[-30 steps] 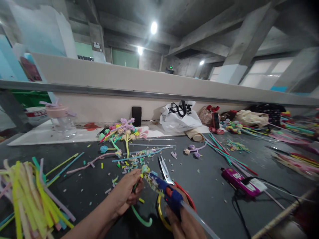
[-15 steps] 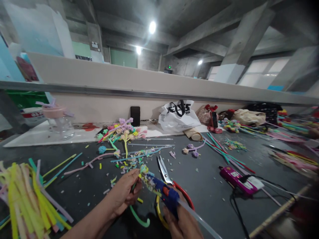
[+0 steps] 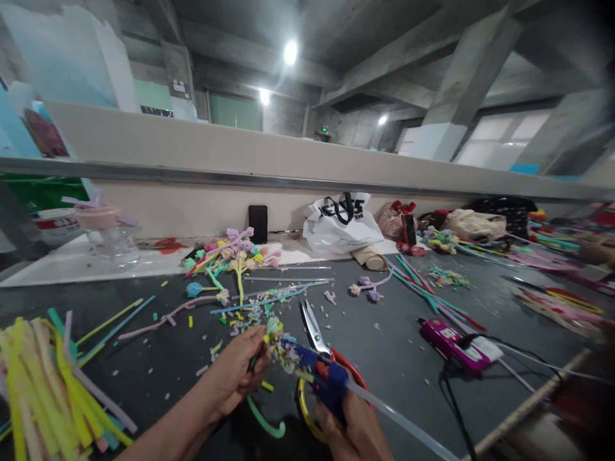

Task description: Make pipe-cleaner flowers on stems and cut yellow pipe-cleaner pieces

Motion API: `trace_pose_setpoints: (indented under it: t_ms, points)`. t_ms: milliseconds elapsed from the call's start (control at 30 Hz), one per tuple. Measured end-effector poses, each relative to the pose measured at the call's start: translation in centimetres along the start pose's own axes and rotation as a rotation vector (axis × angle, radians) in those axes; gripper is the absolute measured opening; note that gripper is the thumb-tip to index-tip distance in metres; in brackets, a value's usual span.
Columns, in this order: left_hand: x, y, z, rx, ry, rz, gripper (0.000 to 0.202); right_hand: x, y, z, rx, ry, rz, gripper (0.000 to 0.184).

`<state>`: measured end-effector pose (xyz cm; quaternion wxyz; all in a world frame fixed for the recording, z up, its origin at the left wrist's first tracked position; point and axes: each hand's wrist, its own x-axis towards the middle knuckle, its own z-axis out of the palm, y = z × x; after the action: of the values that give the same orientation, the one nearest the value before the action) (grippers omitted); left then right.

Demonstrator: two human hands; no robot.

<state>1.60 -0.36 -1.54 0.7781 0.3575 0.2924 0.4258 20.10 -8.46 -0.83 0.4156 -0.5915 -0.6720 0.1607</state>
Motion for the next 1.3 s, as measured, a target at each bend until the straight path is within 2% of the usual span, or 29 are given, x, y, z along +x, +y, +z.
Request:
trace_pose_setpoints:
  t_ms: [200,333,433,500,667,800,867,967,1000,1067,1133,1200,1233,1300]
  points:
    - [-0.1,0.0,0.1,0.041,-0.02,-0.022,0.033,-0.1,-0.6,-0.8,0.138,0.032,0.074,0.04]
    - [-0.5,0.3,0.2,0.05,0.04,-0.018,0.03,0.5,-0.7,-2.5,0.483,0.044,0.298,0.04]
    - [-0.5,0.5,0.2,0.049,0.037,-0.008,0.032,1.5,-0.2,-3.9,0.848,0.0,0.515,0.032]
    - [-0.5,0.5,0.1,0.046,0.036,-0.012,0.032,2.2,0.4,-4.6,1.023,0.015,0.634,0.026]
    - [-0.2,0.4,-0.1,0.045,0.032,-0.004,0.032,3.8,2.7,-4.7,1.194,0.127,0.835,0.022]
    - [-0.3,0.6,0.2,0.068,0.037,-0.004,0.034,5.2,3.9,-4.9,1.257,0.168,0.925,0.014]
    - [-0.3,0.7,0.3,0.089,0.043,0.008,0.034,5.7,4.0,-5.7,1.226,0.098,0.976,0.01]
    - [-0.2,0.5,0.4,0.125,0.045,0.03,0.034,6.2,4.1,-7.7,1.115,-0.116,0.967,0.015]
    - [-0.1,0.3,0.3,0.138,0.05,0.041,0.034,6.3,4.3,-8.5,1.036,-0.201,0.939,0.018]
    - [-0.1,0.1,0.4,0.176,0.077,0.061,0.033,6.4,4.7,-9.7,0.727,-0.33,0.841,0.022]
    - [0.0,-0.1,0.6,0.239,0.115,0.078,0.033,6.3,4.7,-10.2,0.298,-0.292,0.657,0.023]
    - [0.0,-0.2,1.0,0.318,0.166,0.112,0.035,6.0,4.0,-9.5,-0.044,-0.157,0.418,0.023]
    - [-0.1,-0.2,1.3,0.358,0.19,0.129,0.036,5.7,3.2,-8.7,-0.135,-0.12,0.303,0.023]
    - [-0.3,-0.1,1.8,0.429,0.223,0.16,0.038,4.8,1.1,-6.2,-0.18,-0.154,0.159,0.023]
